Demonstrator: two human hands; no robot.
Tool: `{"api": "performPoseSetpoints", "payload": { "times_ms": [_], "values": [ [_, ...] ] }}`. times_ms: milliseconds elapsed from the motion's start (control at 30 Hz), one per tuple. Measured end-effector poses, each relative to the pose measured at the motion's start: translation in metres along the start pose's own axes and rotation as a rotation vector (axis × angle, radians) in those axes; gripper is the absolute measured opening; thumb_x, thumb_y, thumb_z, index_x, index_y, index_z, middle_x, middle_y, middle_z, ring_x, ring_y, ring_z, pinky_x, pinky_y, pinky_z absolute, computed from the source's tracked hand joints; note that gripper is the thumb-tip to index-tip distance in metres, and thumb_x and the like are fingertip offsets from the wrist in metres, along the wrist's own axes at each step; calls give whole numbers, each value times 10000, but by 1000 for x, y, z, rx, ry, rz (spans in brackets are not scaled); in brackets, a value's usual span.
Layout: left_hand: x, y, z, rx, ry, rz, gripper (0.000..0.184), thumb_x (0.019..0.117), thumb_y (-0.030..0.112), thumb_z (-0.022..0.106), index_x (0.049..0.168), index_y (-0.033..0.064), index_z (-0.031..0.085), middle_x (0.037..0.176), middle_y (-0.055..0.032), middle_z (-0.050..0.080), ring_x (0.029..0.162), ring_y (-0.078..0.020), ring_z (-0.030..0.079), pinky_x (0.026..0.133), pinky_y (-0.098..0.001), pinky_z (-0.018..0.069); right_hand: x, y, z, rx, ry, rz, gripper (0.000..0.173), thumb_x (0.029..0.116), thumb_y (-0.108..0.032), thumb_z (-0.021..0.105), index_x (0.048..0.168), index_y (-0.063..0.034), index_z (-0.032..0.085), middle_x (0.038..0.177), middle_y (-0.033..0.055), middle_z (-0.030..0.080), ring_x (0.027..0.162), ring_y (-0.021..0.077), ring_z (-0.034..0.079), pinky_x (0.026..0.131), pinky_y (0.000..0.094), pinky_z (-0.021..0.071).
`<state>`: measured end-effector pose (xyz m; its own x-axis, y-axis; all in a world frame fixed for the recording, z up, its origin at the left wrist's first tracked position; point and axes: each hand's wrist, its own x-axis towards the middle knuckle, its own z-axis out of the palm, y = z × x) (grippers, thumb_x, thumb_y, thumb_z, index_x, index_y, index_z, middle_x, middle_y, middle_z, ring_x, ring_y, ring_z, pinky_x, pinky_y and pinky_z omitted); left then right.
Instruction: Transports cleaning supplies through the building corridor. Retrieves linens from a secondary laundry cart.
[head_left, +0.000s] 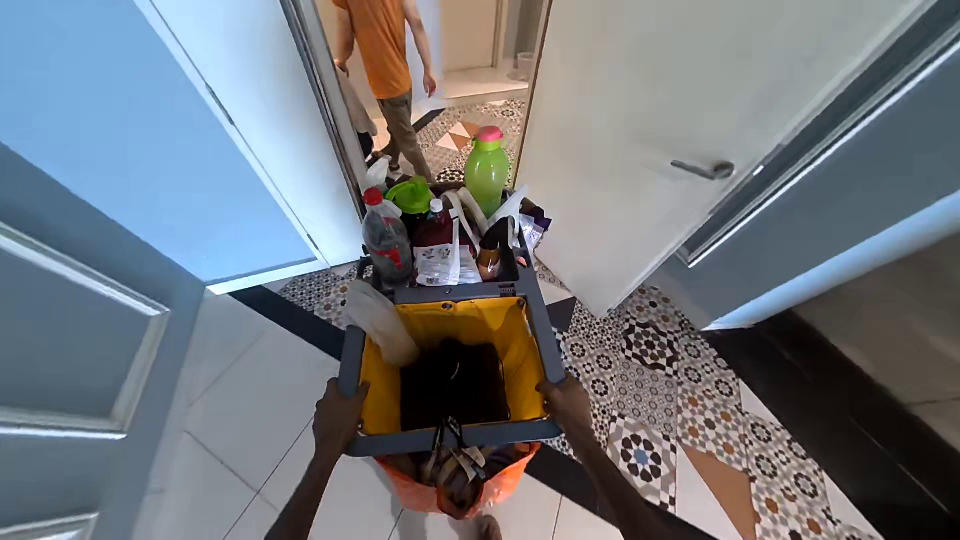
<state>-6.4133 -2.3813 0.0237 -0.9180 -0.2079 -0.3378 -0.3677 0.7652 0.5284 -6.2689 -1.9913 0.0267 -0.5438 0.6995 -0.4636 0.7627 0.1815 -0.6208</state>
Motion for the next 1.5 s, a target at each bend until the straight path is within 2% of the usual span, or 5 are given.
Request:
{"api": "performPoseSetpoints", "payload": {
  "times_ms": [167, 367, 767, 967, 1500],
  "values": [
    [119, 88, 9, 0, 10, -1, 648, 923, 505, 708, 1355, 43, 564, 1143, -253, 674, 1073, -436, 657, 874, -657, 517, 122, -105, 11, -26, -37, 3, 578, 812, -305, 822, 1317, -92, 640, 1140, 227, 686, 1039, 400, 671, 863, 625, 540],
    [267, 192, 15, -46, -8, 34, 677, 907, 503, 722, 1360, 27, 562, 1169, -256, 667, 1094, -429, 653, 912, -654, 512, 245, -225, 33, -23, -24, -24, 485, 805, -316, 813, 1208, -85, 675, 1017, 184, 706, 934, 357, 687, 794, 593, 550],
    [525, 405, 31, -33, 1, 35, 652, 937, 536, 680, 1344, 36, 580, 1171, -249, 670, 1107, -431, 643, 920, -663, 489, 499, -459, 64, -109, -7, 10, 522, 827, -410, 792, 1250, -125, 682, 1126, 173, 708, 1059, 361, 674, 861, 625, 531],
    [634, 498, 52, -18, 90, 36, 633, 936, 545, 688, 1273, 15, 611, 1092, -287, 676, 1045, -480, 649, 870, -690, 491, 617, -556, 75, 50, -84, -65, 458, 861, -282, 787, 1212, -24, 646, 1004, 172, 681, 848, 282, 685, 750, 483, 581],
    [875, 741, 114, -46, 232, -142, 677, 934, 544, 684, 1330, 6, 577, 1130, -312, 669, 1084, -499, 646, 901, -701, 483, 958, -802, 85, -225, -159, -224, 543, 887, -409, 756, 1276, -50, 635, 1067, 175, 716, 960, 329, 712, 847, 565, 573]
  ]
}}
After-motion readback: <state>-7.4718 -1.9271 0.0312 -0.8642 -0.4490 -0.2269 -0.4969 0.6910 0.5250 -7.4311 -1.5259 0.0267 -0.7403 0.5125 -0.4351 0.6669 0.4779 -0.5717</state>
